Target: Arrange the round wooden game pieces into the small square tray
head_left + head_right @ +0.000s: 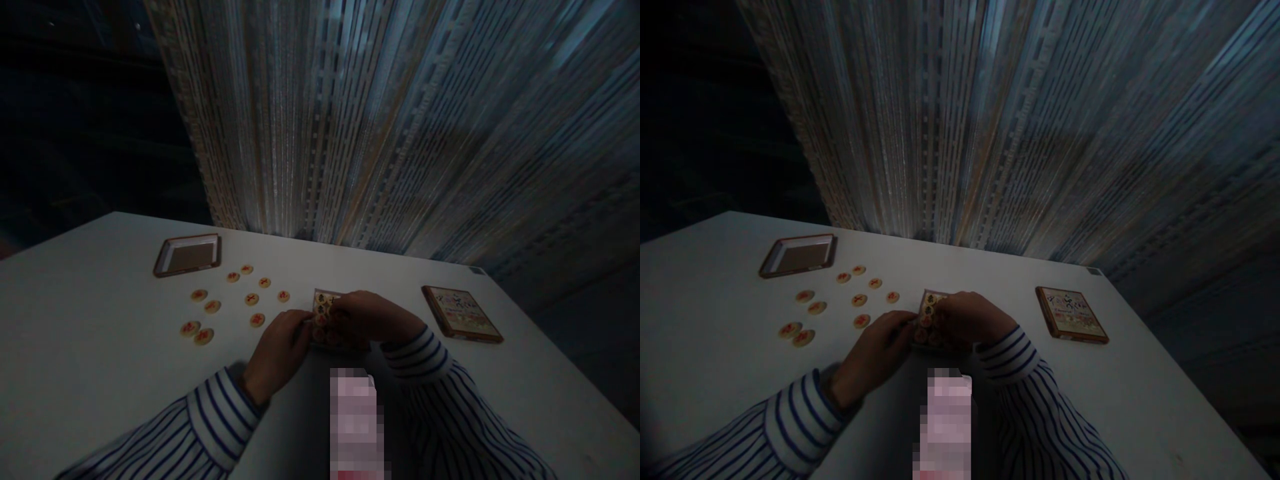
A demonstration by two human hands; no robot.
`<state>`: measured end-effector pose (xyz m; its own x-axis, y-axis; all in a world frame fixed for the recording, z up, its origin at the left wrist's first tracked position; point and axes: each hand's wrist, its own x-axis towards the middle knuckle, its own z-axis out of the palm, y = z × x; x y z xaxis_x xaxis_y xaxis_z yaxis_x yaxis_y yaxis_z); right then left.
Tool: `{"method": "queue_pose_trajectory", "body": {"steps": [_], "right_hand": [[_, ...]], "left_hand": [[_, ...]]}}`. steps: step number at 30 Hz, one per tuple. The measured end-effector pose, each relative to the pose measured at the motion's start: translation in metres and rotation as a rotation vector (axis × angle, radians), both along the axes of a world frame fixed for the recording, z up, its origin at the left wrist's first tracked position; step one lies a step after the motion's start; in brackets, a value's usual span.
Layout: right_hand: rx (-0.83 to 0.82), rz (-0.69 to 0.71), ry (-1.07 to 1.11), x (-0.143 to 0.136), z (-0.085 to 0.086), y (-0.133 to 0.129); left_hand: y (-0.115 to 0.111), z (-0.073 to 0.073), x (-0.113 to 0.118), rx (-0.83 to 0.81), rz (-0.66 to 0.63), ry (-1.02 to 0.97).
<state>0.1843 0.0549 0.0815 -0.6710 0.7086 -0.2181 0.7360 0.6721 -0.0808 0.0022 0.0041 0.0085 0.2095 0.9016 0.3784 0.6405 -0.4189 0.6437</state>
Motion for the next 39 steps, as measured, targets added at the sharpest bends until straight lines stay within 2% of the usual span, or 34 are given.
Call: {"method": "queue_pose_trajectory", "body": {"steps": [27,39], "right_hand": [[-0.001,-0.022,0.008,-0.0019,-0.002,-0.001],[-0.058,-0.04,-0.004,-0.0036,0.0041,-0.0035]], "left_hand": [[-0.0003,0.0006,-0.0002,0.008,-0.007,-0.016],[-0.0003,-0.0004,-0.0001,0.0,-0.012,-0.025]]}}
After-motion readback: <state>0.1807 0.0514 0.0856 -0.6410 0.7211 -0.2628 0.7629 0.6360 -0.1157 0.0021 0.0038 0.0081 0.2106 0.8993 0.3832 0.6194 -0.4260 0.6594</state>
